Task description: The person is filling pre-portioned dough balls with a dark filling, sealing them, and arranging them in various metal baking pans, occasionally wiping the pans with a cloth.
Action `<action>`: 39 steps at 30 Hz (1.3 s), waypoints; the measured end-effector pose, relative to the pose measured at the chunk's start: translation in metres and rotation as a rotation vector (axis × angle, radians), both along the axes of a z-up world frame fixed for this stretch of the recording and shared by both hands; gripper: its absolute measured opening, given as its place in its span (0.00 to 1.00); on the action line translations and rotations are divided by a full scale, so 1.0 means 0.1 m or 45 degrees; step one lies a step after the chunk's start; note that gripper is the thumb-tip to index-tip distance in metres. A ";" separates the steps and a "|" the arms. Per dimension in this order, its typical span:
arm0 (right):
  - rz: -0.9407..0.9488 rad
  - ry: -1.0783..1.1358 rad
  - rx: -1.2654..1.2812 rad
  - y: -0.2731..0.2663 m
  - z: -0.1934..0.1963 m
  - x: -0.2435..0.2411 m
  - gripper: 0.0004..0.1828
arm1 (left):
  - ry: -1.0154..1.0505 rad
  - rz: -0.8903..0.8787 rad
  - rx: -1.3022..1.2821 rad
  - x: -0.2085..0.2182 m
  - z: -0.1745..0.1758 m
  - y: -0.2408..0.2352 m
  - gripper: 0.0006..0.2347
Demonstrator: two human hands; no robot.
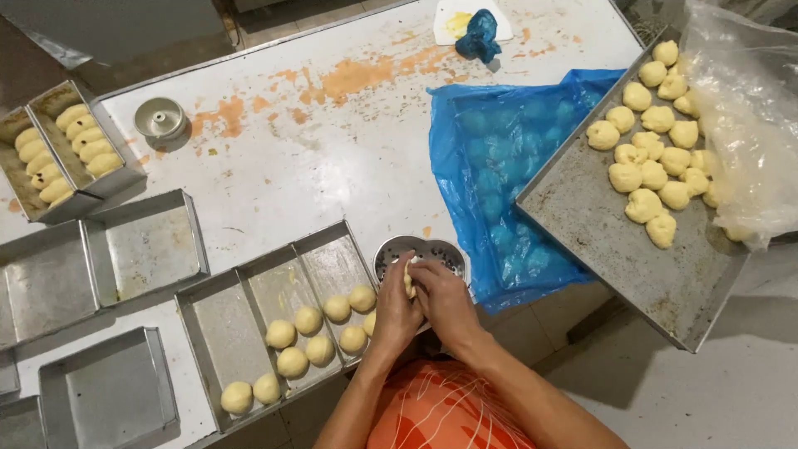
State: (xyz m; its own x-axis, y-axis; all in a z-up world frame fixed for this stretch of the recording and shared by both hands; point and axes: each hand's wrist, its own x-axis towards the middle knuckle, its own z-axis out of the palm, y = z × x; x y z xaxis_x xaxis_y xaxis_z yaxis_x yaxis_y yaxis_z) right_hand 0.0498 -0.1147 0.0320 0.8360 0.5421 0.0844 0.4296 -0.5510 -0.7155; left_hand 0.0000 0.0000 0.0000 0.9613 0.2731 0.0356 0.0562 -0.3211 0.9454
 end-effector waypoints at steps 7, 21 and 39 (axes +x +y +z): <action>-0.200 0.585 0.585 -0.09 0.30 0.01 0.15 | 0.081 0.054 -0.416 -0.12 0.15 0.28 0.30; -0.396 0.961 0.719 -0.06 0.25 -0.02 0.18 | -0.155 -0.295 -0.718 -0.15 0.77 0.41 0.28; -0.131 0.019 0.406 0.23 0.57 -0.43 0.10 | 0.293 -0.218 -1.115 -0.62 1.00 0.69 0.33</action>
State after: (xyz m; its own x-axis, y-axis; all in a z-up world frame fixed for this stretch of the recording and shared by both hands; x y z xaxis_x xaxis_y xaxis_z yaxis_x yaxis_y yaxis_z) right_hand 0.0066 -0.0917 0.0890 0.8873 0.4032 0.2239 0.3717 -0.3380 -0.8646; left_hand -0.0616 0.0686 0.1003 0.9489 -0.0342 -0.3138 0.2907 0.4823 0.8264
